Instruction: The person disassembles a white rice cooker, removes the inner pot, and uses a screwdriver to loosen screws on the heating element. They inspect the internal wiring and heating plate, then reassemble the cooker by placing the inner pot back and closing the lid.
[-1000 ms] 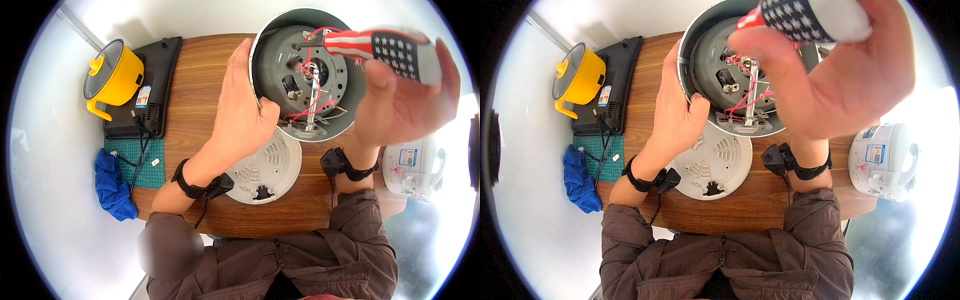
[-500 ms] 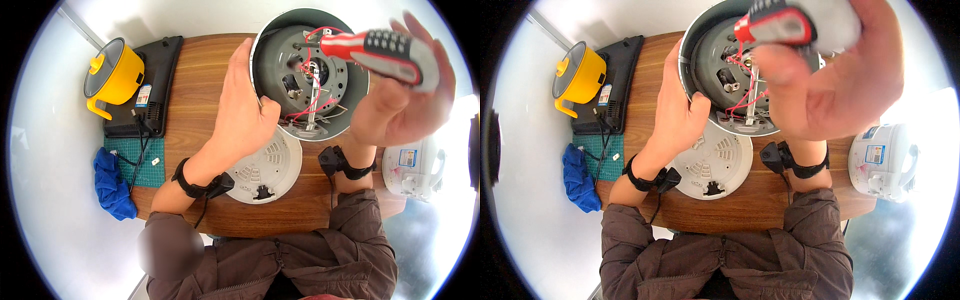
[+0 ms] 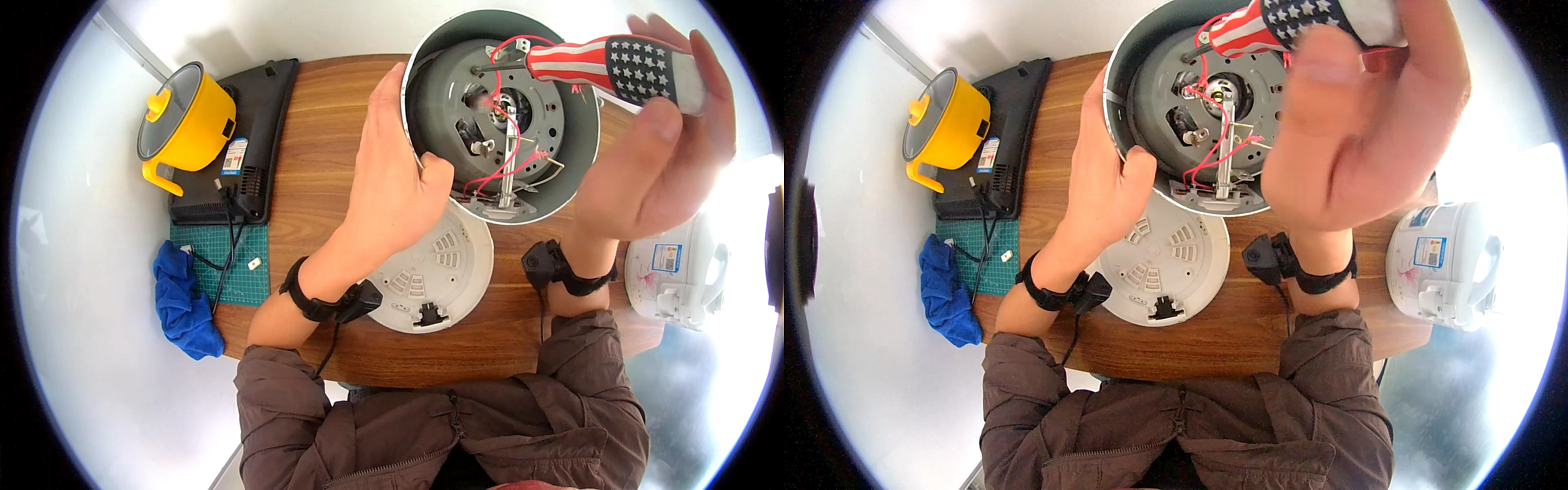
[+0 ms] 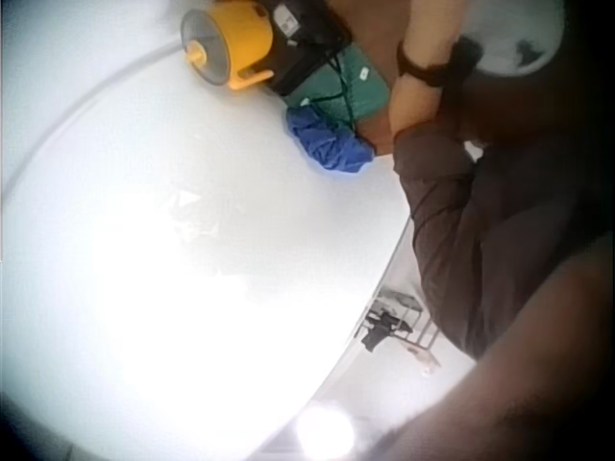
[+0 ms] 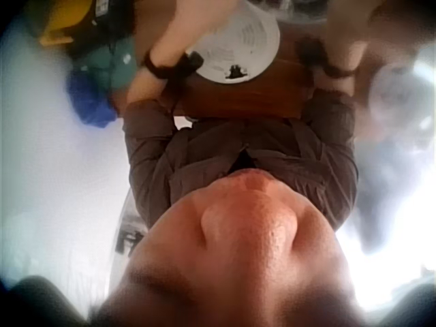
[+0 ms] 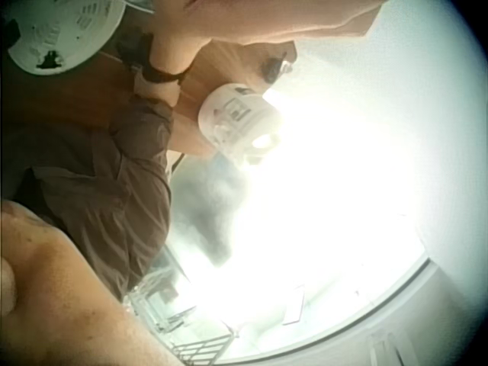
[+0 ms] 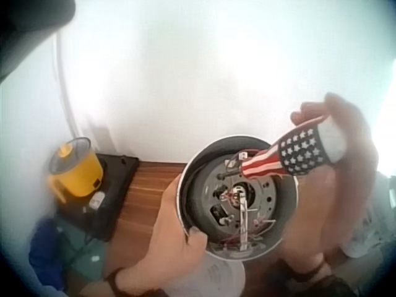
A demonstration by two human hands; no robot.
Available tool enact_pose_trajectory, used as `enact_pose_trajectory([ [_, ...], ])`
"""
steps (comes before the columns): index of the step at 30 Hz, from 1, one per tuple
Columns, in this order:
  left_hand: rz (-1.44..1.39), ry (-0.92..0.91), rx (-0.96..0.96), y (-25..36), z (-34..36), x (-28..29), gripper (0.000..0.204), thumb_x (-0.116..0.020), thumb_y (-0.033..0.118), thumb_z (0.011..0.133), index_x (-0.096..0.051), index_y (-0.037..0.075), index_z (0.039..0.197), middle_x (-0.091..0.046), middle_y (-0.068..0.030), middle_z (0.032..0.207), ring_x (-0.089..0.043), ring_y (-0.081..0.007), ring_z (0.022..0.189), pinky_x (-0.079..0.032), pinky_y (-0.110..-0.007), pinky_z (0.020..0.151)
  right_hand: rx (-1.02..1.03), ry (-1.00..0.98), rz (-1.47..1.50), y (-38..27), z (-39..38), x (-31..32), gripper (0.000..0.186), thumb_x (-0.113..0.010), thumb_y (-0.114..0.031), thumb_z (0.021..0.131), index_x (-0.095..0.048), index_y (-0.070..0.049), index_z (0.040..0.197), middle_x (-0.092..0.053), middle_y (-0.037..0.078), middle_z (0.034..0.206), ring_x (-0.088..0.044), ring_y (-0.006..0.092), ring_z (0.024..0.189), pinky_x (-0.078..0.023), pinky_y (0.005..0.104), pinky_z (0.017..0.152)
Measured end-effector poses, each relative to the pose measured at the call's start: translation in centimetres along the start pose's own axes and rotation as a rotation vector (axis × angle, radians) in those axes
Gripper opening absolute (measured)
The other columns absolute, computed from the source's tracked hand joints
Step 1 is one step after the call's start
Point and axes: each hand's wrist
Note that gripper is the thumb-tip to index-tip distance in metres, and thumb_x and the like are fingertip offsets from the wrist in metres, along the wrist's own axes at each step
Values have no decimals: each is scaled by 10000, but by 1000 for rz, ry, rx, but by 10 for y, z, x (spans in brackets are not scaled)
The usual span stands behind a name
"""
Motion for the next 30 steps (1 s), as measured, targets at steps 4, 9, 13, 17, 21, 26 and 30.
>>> enact_pose_trajectory([
  [4, -3, 2, -26, 1, 0, -2, 789, -496, 86, 804, -232, -140, 1512, -363, -349, 1486, -391, -505, 1384, -316, -528, 1195, -10, 33, -296, -8, -5, -1, 663, -697, -222, 1007, -375, 125, 1471, -644, 350, 1215, -710, 405, 1060, -637, 444, 888],
  [9, -5, -14, 22, 5, -3, -2, 793, -496, 72, 803, -220, -142, 1515, -355, -357, 1491, -379, -512, 1395, -302, -532, 1204, -50, 50, -29, -12, -4, -9, 663, -666, -187, 1016, -308, 81, 1504, -588, 415, 1277, -673, 473, 1135, -622, 536, 928],
  [13, 10, 0, 11, 2, -3, -3, 793, -493, 62, 799, -218, -148, 1512, -351, -368, 1489, -373, -519, 1398, -298, -535, 1205, -57, -24, 33, -11, -3, -7, 663, -646, -222, 1026, -302, 102, 1491, -566, 426, 1314, -658, 467, 1168, -606, 517, 964],
  [17, -4, 3, 30, 4, 0, -3, 796, -493, 58, 791, -218, -151, 1508, -353, -372, 1483, -370, -521, 1398, -298, -536, 1203, 65, -118, -239, 0, 1, 10, 731, -624, -401, 1037, -340, 116, 1469, -649, 322, 1208, -706, 327, 1051, -618, 356, 865],
  [21, 1, 6, 18, 4, 0, -3, 799, -492, 58, 786, -218, -153, 1506, -356, -370, 1481, -374, -518, 1395, -300, -536, 1201, 56, -80, -402, -1, 0, 15, 712, -627, -465, 1026, -418, 108, 1395, -688, 223, 1064, -724, 221, 880, -596, 264, 754],
  [26, 18, 1, -4, 3, -2, -3, 792, -490, 57, 791, -220, -155, 1505, -355, -367, 1483, -377, -515, 1395, -301, -537, 1200, -75, 26, -426, 4, -4, 19, 710, -703, -436, 991, -408, 97, 1355, -691, 200, 959, -722, 198, 813, -590, 244, 705],
  [30, 55, 36, -38, 1, -4, -5, 720, -473, 93, 834, -342, -81, 1521, -369, -264, 1540, -454, -396, 1395, -359, -453, 1177, -47, -159, -259, 7, 8, 33, 732, -733, -403, 974, -395, 113, 1369, -702, 313, 1068, -742, 265, 917, -606, 299, 801],
])
Point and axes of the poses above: each hand's wrist, its own z-axis towards the middle knuckle, its own x-axis out of the back of the hand, y = z × x
